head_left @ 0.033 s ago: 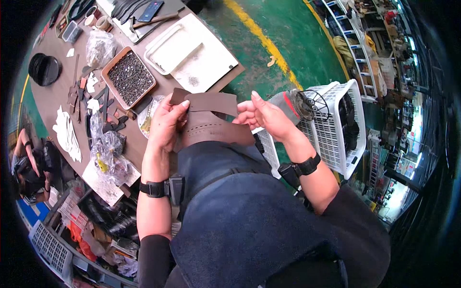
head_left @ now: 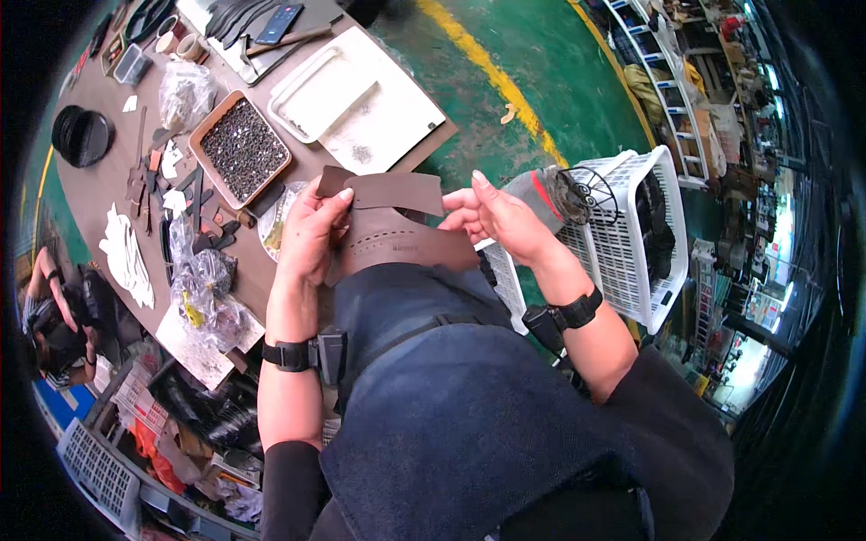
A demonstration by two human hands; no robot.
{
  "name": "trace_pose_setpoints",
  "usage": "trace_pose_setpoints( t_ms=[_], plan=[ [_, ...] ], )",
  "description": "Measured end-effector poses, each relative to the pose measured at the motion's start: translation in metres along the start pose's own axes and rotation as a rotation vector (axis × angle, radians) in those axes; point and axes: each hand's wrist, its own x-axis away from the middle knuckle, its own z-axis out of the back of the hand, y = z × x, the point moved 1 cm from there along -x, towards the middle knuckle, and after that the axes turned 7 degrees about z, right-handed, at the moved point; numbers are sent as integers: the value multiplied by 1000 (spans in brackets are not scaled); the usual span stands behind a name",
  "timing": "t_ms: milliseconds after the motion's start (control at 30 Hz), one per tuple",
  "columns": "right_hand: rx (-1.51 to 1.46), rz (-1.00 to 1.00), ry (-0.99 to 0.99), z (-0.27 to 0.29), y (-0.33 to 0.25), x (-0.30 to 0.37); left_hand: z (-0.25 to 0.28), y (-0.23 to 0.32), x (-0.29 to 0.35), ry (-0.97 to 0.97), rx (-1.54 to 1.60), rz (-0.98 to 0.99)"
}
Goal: Picking up leather shoe components and manually assembling or preparing them by setting small metal studs using a hammer.
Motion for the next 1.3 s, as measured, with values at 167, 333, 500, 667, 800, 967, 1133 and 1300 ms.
trace_pose_setpoints(
  t_ms=[167,333,500,667,800,967,1133,1300],
  plan=[
    [-34,4,104,30,-12,5,-19,5,-28,-7,-31,-2],
    [-107,36,131,88,-22,-5,-65,11,-71,5,-49,-29],
    [-148,75,60,175,-45,-37,-129,23,-122,99,-92,-91],
    [-64,81,-49,301,-70,-81,-226,25,-196,182,-73,-29],
    [330,435,138,391,-114,-92,-322,22,-252,131,-144,9],
    [716,528,-1,477,-181,-82,-441,39,-321,-80,-324,86],
    [419,448,183,559,-176,-74,-524,48,-383,-192,-273,211],
    [-378,369,352,632,-188,-64,-580,61,-455,-356,-340,254]
  ],
)
